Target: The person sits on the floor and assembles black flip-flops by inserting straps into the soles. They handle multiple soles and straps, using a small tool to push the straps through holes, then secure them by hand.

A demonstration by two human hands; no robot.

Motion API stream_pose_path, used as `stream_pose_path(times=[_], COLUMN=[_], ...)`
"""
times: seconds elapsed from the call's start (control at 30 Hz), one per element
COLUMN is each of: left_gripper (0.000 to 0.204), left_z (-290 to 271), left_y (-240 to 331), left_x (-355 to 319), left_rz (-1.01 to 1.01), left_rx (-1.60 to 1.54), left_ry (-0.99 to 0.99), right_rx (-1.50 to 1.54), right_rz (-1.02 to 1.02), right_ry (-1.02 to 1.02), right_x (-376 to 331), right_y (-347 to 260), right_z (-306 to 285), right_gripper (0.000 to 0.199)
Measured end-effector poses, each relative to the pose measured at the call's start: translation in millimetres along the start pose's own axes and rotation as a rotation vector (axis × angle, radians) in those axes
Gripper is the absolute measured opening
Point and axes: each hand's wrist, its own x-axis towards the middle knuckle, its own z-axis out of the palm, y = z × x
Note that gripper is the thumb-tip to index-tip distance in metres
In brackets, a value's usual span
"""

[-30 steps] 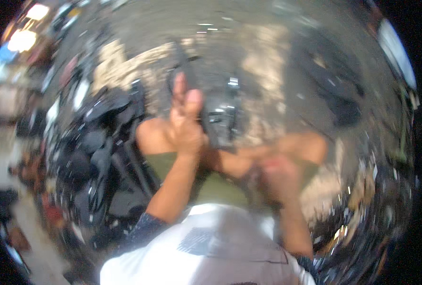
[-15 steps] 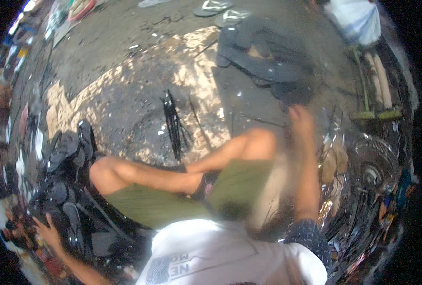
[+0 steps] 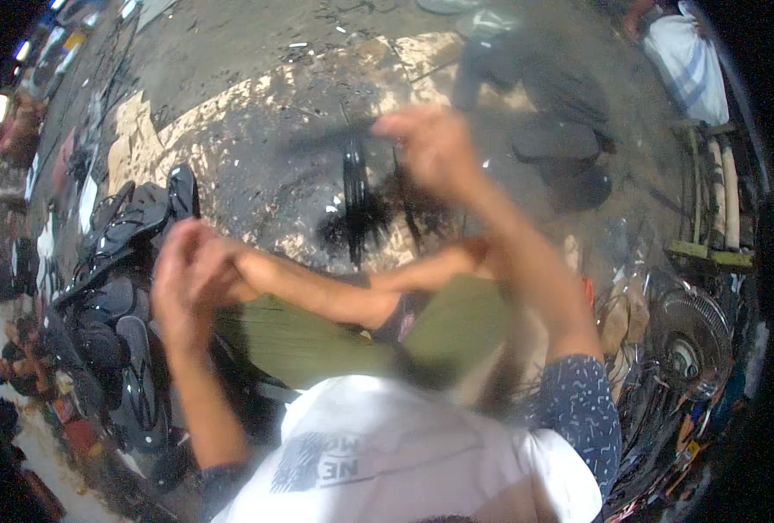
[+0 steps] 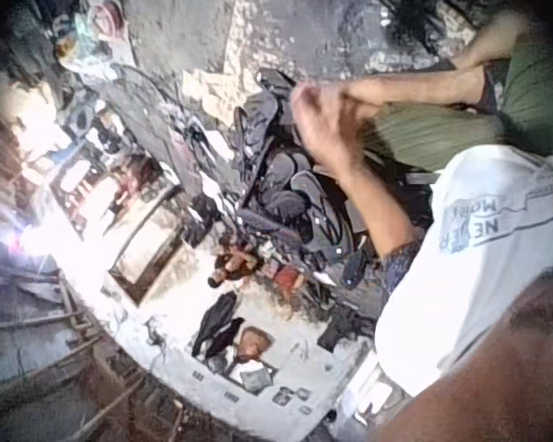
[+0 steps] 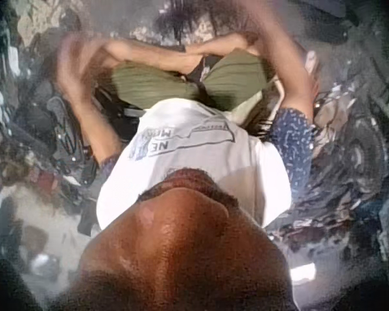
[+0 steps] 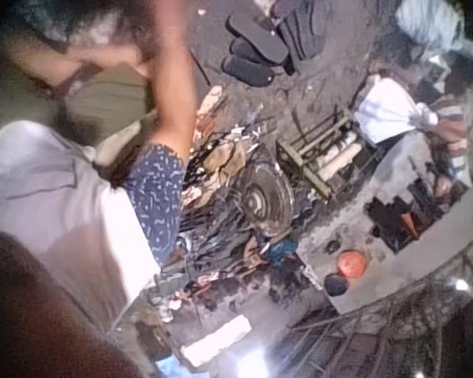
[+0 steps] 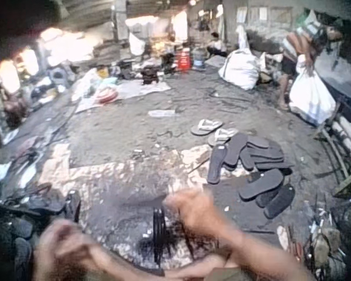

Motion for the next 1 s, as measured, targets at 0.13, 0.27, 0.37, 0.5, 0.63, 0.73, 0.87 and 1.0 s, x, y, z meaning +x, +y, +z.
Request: stream_pose_path(times=[0.13,0.27,0.37,0.5,0.63,0.73,0.87,1.0], left_gripper=[0.065,0.073,0.069,0.067,0.052,0.042,0.036,0.027], left_z=[20,-1,-15,-29,-5,37,68,73], left_y=[-37,-30,-34,-49,-17,1,16,9], left_x=[11,-21,-53,-72,-48,-8,3,-17], left_rz=[-0.241,-0.071,0.077,0.320,0.261,0.207,0.029,0.062], left_rx=[0.074,0.123,0.385,0.880,0.482,0.249,-0.146,-0.250], left_ry=[-0.116,0.142,0.177,0.261,0.277,-0.073,-0.250,-0.181], right_rx=[0.235,0.139,-0.005,0.102,0.419,0.593,0.719,0.848], right_rz=[-0.421,0.382,0.794,0.878,0.703,0.560,0.530,0.577], right_ry=[-0.108,0.022,-0.045,0.046,0.111,-0.036,-0.176,0.093], right_x=[-28,-29,-47,-36,-7,0,-19,-48], right_y=[-135,-47,20,20,-46,-133,-187,-183], right_z=[45,106,155,159,100,46,13,20], right_gripper=[0.046,0.033,0.030,0.026,0.027,0.025,0.020,0.016])
